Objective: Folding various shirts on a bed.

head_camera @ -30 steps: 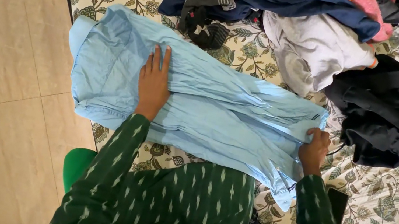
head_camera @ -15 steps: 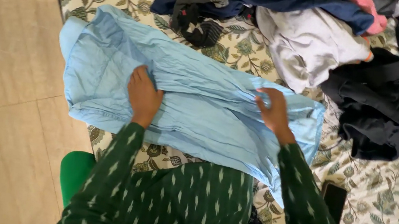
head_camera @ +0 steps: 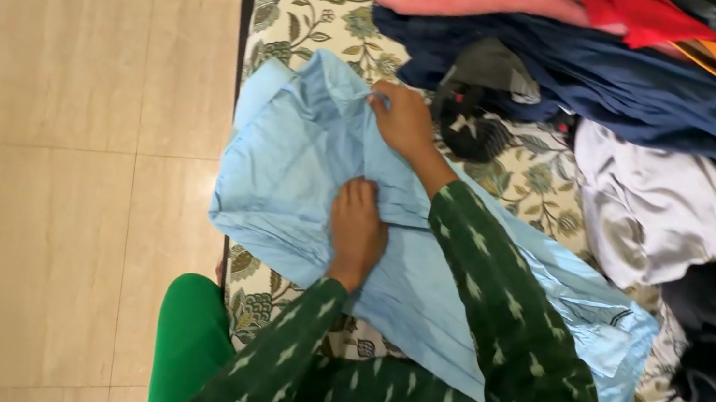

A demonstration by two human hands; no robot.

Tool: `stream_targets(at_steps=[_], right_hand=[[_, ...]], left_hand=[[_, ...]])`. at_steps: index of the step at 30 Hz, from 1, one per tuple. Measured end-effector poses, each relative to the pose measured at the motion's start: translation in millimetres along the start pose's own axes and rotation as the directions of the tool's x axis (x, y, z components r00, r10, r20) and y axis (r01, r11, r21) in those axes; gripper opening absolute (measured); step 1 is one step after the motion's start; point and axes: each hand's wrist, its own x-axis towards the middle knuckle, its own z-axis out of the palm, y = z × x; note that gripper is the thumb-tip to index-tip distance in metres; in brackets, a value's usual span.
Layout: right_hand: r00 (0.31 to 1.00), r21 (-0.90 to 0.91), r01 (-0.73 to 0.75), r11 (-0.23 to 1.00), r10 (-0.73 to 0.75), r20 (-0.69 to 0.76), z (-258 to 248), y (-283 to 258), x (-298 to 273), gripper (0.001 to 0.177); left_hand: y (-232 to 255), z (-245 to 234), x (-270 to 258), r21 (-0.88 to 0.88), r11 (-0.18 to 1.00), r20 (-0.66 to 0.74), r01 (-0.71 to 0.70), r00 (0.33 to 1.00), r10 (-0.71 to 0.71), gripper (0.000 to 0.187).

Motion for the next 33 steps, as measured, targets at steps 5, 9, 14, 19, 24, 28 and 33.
stream_targets(at_steps=[5,9,14,19,24,28,33], right_hand=[[0.996,0.116,-0.055,0.992,0.046,0.082,13,20,9,0.021],[0.989,0.242,-0.121,0.963,0.096,0.113,21,29,-2,0.028],[0.986,0.175,-0.139,0.975,0.121,0.111,33,34,-6,0.034],[0.995,0.163,-0.057,0.985,0.043,0.088,24,14,-24,0.021],[0.967,-0.020,-0.212,0.977,0.213,0.141,14,4,-35,0.021],[0.954,-0.105,-0.254,0.961,0.267,0.133,5,5,-44,0.027],[0.989,-0.172,-0.135,0.976,0.144,0.039,-18,59,-94,0.037]], left_hand=[[11,0,-7,-0.020,1.000,0.025,0.024,0.999,-0.024,0.046],[32,-33,-12,-0.053,0.996,0.216,0.073,0.975,-0.060,0.064],[23,-65,-3,-0.191,0.982,0.228,0.006,0.973,0.038,0.072],[-40,-68,107,-0.226,0.918,0.031,-0.327,0.939,0.342,0.076],[-109,-66,203,-0.007,0.845,0.488,-0.534,0.736,0.469,0.064],[-120,-69,221,0.007,0.857,0.534,-0.515,0.727,0.433,0.034],[-132,-47,225,0.092,0.895,0.401,-0.436,0.839,0.367,0.013]])
